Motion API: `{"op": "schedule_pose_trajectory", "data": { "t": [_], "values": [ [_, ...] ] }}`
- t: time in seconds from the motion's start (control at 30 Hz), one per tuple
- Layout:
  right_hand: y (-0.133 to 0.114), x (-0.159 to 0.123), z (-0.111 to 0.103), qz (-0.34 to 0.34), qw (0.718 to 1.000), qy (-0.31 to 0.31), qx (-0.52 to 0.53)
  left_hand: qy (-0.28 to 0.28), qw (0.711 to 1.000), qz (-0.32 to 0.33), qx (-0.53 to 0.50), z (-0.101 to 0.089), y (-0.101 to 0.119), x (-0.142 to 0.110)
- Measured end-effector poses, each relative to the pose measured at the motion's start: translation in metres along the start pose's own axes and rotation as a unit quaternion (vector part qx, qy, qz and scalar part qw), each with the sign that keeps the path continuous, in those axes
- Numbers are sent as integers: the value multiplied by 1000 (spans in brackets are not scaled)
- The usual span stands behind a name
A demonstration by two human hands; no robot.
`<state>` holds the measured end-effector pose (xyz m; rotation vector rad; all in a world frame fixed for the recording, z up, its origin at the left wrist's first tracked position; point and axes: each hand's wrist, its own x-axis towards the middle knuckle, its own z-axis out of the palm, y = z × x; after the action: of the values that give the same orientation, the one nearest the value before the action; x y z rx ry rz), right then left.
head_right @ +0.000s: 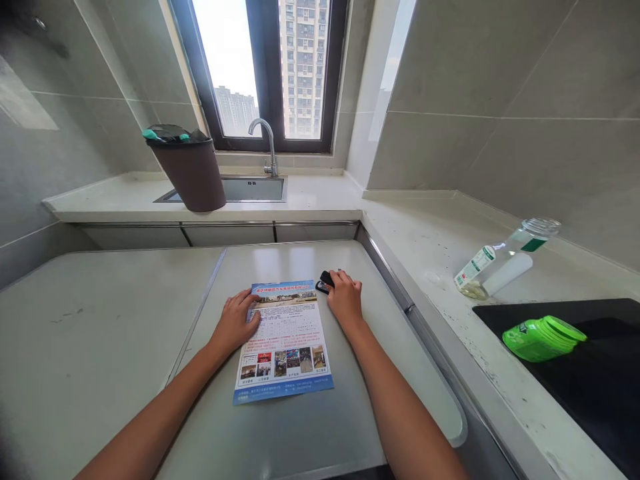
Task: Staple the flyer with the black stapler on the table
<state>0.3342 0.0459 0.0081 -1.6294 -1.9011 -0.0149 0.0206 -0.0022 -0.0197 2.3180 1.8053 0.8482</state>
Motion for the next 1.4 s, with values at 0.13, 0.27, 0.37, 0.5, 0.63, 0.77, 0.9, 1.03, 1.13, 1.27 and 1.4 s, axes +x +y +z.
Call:
{"op": "schedule_pose_trajectory", "data": {
  "t": [0.13, 0.27, 0.37, 0.5, 0.63, 0.77, 0.9, 1.03, 1.13, 1.27, 1.4],
  "values": [
    [-1, 0, 2, -20, 999, -31, 19, 28, 1000, -2, -14, 0, 0, 1],
    [-5, 0, 3, -43, 997, -50, 47, 46, 999, -20, -20, 1, 0, 2],
    [-8, 0, 2, -55, 995, -60, 57, 46, 998, -25, -21, -5, 3, 3],
    [-9, 0, -1, -72, 993, -72, 65, 49, 997, -63, -7, -18, 6, 4],
    [-9, -1, -2, -94, 989, -86, 68, 56, 997, -47, 30, -18, 1, 6],
    [-12, -3, -2, -101, 990, -81, 58, 10, 999, -29, 37, -14, 0, 6],
    [-13, -3, -1, -96, 991, -74, 55, -10, 999, -31, 26, -18, 5, 6],
    [-12, -3, -1, -107, 988, -87, 71, -26, 999, -34, 2, -22, 9, 6],
    [-9, -1, -4, -141, 980, -110, 89, -14, 999, -45, -24, -22, 7, 7],
    [-4, 0, -10, -180, 966, -138, 124, 20, 991, -76, -104, -24, 1, 9],
    [-6, -1, -15, -232, 940, -183, 169, 35, 981, -107, -155, -26, -2, 11]
  ]
}}
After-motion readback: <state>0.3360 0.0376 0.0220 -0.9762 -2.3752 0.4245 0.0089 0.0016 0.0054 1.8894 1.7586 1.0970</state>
